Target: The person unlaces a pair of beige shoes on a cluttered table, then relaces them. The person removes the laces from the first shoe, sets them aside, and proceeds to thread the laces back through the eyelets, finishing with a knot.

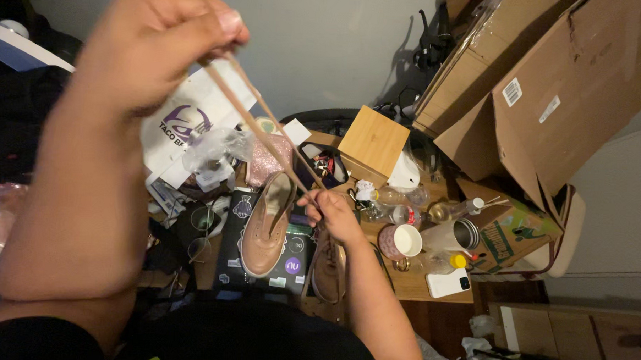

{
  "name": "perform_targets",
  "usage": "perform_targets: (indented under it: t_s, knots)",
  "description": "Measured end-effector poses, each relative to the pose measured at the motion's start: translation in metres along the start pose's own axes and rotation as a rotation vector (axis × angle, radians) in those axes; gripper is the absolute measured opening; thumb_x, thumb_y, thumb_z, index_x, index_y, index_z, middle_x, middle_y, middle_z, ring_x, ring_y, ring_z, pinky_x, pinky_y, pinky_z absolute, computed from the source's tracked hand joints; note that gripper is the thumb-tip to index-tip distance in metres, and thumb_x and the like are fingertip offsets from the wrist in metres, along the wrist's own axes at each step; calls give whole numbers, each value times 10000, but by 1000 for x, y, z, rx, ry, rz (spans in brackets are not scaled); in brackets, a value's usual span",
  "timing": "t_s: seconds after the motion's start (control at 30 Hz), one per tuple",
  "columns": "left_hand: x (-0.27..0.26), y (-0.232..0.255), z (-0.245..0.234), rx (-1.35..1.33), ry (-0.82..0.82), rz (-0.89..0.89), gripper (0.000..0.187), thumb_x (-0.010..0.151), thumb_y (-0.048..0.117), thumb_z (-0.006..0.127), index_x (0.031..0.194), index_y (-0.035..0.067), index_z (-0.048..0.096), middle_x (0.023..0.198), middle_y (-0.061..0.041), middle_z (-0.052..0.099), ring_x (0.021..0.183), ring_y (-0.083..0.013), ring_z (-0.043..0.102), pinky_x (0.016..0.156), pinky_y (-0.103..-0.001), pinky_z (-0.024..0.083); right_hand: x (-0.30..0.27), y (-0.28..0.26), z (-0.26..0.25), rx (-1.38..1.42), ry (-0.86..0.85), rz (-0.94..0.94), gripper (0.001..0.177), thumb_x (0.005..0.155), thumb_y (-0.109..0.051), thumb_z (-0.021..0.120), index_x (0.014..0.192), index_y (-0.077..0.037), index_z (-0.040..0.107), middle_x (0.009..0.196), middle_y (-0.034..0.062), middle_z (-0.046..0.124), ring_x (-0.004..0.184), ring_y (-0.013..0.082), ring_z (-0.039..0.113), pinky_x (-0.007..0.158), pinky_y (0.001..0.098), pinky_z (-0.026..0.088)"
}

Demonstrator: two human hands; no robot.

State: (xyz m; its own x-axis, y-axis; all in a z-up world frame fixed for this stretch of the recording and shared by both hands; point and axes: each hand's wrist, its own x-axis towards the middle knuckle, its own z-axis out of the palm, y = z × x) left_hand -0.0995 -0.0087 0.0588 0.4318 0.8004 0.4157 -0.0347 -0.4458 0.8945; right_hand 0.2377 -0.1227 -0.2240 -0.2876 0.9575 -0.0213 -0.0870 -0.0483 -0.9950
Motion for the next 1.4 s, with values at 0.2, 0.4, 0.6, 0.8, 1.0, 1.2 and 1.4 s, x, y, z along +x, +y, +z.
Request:
perform_targets:
  t_s: [0.2, 0.4, 0.6, 0.8, 1.0, 1.2, 1.4]
  knots:
    - [1, 13, -18, -464, 24, 33, 124, 1004, 228, 611, 1014, 114, 659, 1041, -109, 749, 892, -192, 752, 814, -418, 622, 0, 25, -10, 62, -38, 90, 634, 1031, -592, 466, 984, 9, 663, 709, -16, 471, 665, 133, 484, 669, 306, 472]
    - [9, -46, 17, -1089, 82, -79, 384, 1141, 371, 479, 842, 131, 476, 654, 16, 504, 537, -125, 468, 642, -397, 490, 5, 42, 5, 527, 8, 139, 548, 1071, -584, 493, 784, -118, 460, 698, -29, 369, 575, 104, 356, 529, 263, 391]
    - [-37, -120, 107, -784, -79, 21, 330, 1048, 395, 423, 1037, 113, 593, 831, -53, 591, 729, -166, 574, 685, -329, 498, 30, 9, 33, 676, 339, 239, 459, 1037, -545, 443, 831, -137, 487, 754, 45, 571, 656, 190, 600, 693, 464, 615]
    - [-79, -168, 175, 43, -176, 53, 200, 1021, 214, 522, 994, 39, 616, 935, -116, 674, 844, -226, 668, 798, -367, 537, 50, -39, 57, 904, 275, 402, 725, 998, -579, 323, 1236, 57, 577, 1087, 209, 727, 913, 301, 760, 841, 428, 615]
    - [-128, -202, 175, 161, -389, 379, 144, 885, 172, 689, 880, 47, 617, 869, -134, 595, 855, -344, 584, 879, -454, 460, 72, -5, 40, 887, 323, 213, 239, 1118, -278, 515, 1107, -40, 538, 908, 83, 638, 680, 167, 585, 638, 331, 543]
    - [-147, -189, 140, 470, -369, 713, 284, 776, 311, 736, 885, 78, 615, 1119, -198, 668, 1091, -368, 652, 991, -458, 492, 89, 54, 26, 759, 434, 308, 101, 1055, -194, 502, 1025, -103, 533, 743, 5, 505, 549, 98, 419, 485, 249, 392]
    - [-125, -114, 96, 570, -343, 153, 215, 843, 350, 815, 885, 163, 718, 821, -49, 715, 784, -292, 696, 701, -440, 509, 92, 96, 54, 692, 284, 308, 157, 1011, 14, 498, 1153, -38, 539, 863, 82, 563, 691, 173, 558, 634, 318, 528]
